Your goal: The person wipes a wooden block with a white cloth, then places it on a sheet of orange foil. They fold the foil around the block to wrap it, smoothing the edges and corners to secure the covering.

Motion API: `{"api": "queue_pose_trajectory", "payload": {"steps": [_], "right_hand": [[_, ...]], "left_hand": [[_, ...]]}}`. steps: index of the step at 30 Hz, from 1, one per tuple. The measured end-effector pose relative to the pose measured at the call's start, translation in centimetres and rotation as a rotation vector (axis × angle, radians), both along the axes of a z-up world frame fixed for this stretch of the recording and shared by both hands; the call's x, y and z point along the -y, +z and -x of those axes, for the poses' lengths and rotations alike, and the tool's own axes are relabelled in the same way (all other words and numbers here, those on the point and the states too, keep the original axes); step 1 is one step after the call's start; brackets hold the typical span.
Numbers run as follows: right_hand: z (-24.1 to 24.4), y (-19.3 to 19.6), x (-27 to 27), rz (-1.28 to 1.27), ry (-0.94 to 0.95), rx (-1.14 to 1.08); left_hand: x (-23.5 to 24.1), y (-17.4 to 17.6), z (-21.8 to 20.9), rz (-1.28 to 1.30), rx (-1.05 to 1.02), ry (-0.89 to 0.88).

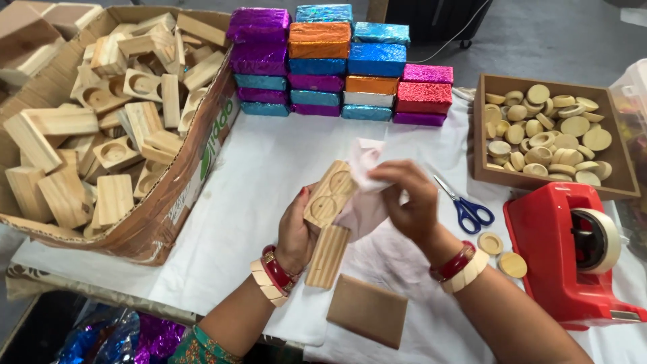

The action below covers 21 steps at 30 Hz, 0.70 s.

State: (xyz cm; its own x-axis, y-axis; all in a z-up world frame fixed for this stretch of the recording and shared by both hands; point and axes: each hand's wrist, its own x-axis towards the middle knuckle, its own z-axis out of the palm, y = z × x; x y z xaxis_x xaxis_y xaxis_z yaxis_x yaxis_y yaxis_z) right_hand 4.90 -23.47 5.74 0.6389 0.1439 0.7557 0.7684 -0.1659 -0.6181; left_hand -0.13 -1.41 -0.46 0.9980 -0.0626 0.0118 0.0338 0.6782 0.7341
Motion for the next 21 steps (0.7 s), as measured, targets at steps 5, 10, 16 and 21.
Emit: {"api": "queue_pose_trajectory", "payload": {"steps": [5, 10, 16, 21], "right_hand": [[1.4, 2.3, -1.4, 0.425, 0.063, 0.379], [1.0, 0.6, -1.6, 0.647, -0.142, 0.624], [-0.8, -4.5, -1.7, 0.386, 0.117, -0.114], [-3.1, -5.2, 2.1, -0.553, 0.828, -1.061]], "left_hand": [[-0.3, 0.4, 0.0, 0.143, -0.022, -0.173], [-0.4, 0.3, 0.3, 0.131, -0.03, -0.208], [-0.3, 0.6, 0.2, -0.282, 0.063, 0.003], [-1.8, 2.4, -1.1, 0.078, -0.131, -0.046]]}}
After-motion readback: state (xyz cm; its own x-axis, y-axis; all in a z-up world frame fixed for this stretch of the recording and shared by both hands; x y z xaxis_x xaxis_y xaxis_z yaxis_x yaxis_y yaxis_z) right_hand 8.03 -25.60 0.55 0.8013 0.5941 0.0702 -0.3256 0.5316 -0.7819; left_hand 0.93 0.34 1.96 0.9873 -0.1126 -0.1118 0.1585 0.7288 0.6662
